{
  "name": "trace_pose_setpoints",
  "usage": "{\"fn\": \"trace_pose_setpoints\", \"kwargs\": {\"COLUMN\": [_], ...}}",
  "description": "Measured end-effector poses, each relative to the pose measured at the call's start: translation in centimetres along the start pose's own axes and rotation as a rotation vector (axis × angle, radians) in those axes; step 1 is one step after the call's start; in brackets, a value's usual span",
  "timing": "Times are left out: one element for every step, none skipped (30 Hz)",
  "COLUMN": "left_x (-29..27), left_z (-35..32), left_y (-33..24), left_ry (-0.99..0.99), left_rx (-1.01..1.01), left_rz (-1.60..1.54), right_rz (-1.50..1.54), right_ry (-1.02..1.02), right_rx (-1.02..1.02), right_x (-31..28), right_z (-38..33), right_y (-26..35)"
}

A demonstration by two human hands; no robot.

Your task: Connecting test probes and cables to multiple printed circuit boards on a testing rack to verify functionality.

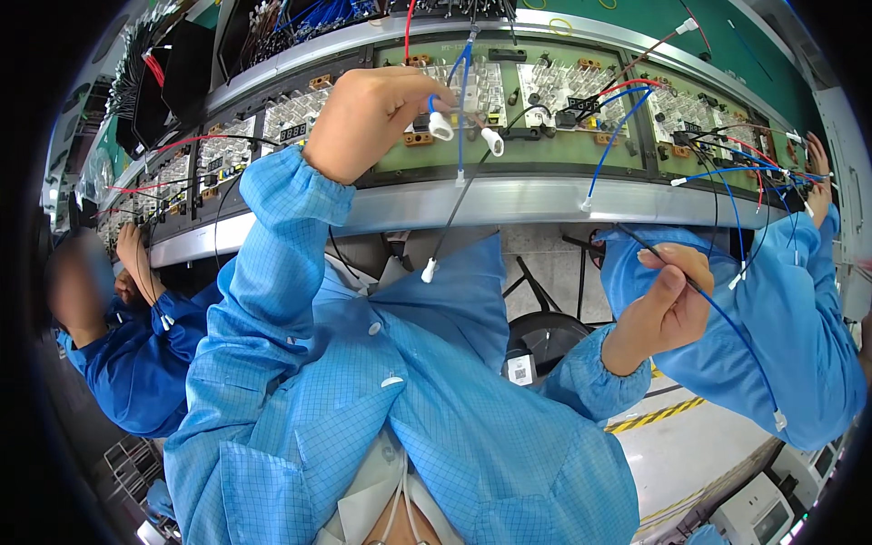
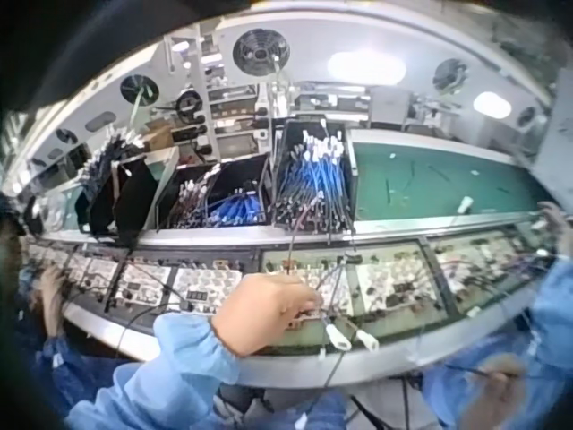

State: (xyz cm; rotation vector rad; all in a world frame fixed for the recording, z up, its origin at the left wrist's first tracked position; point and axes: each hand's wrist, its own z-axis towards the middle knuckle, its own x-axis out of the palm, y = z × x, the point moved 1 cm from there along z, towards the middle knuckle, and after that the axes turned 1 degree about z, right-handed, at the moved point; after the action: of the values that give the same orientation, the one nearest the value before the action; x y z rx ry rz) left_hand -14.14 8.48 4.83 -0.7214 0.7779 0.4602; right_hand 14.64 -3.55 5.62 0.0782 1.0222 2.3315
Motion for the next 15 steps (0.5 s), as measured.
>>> {"fn": "trace_pose_setpoints", "kwargs": {"left_x": [0.1,0.1,0.2,0.3,0.5,0.8,0.9,0.9,0.8,0.7,0.8,0.5,0.3,0.1,0.1], "left_z": [0.1,0.1,0.2,0.2,0.3,0.3,0.2,0.3,0.5,0.7,0.7,0.9,1.1,1.1,1.1], "left_y": [0.0,-0.1,-0.2,-0.3,-0.3,-0.2,-0.1,-0.2,-0.6,-0.9,-0.9,-1.2,-1.5,-1.5,-1.4], "left_ry": [-0.010,-0.010,0.007,0.022,0.020,-0.008,-0.038,-0.043,-0.020,0.002,0.010,0.012,0.043,0.074,0.056], "left_rx": [-0.006,-0.003,-0.048,-0.093,-0.083,-0.035,0.012,0.024,-0.002,-0.028,-0.043,-0.022,-0.057,-0.095,-0.063], "left_rz": [0.009,0.006,-0.001,-0.009,-0.015,-0.015,-0.015,-0.026,-0.019,-0.012,-0.026,-0.037,-0.071,-0.099,-0.105], "right_rz": [-0.003,-0.036,-0.070,-0.074,-0.115,-0.157,-0.160,-0.173,-0.223,-0.273,-0.286,-0.265,-0.242,-0.251,-0.236], "right_ry": [-0.001,-0.004,-0.007,-0.008,0.004,0.017,0.028,0.021,0.043,0.067,0.050,0.101,0.151,0.135,0.203], "right_rx": [-0.001,0.023,0.045,0.042,0.085,0.127,0.112,0.105,0.098,0.091,0.092,0.162,0.233,0.234,0.277], "right_x": [0.0,-0.1,-0.1,0.2,0.6,0.9,1.2,1.8,2.6,3.2,3.5,3.8,4.0,4.3,4.6], "right_z": [0.1,0.3,0.5,0.8,1.4,1.9,2.3,2.9,3.5,4.2,4.7,5.1,5.5,5.8,5.9], "right_y": [-0.2,-0.4,-0.5,-0.5,-0.3,-0.4,-0.8,-1.1,-1.5,-1.9,-2.3,-2.6,-3.1,-3.7,-4.3]}}
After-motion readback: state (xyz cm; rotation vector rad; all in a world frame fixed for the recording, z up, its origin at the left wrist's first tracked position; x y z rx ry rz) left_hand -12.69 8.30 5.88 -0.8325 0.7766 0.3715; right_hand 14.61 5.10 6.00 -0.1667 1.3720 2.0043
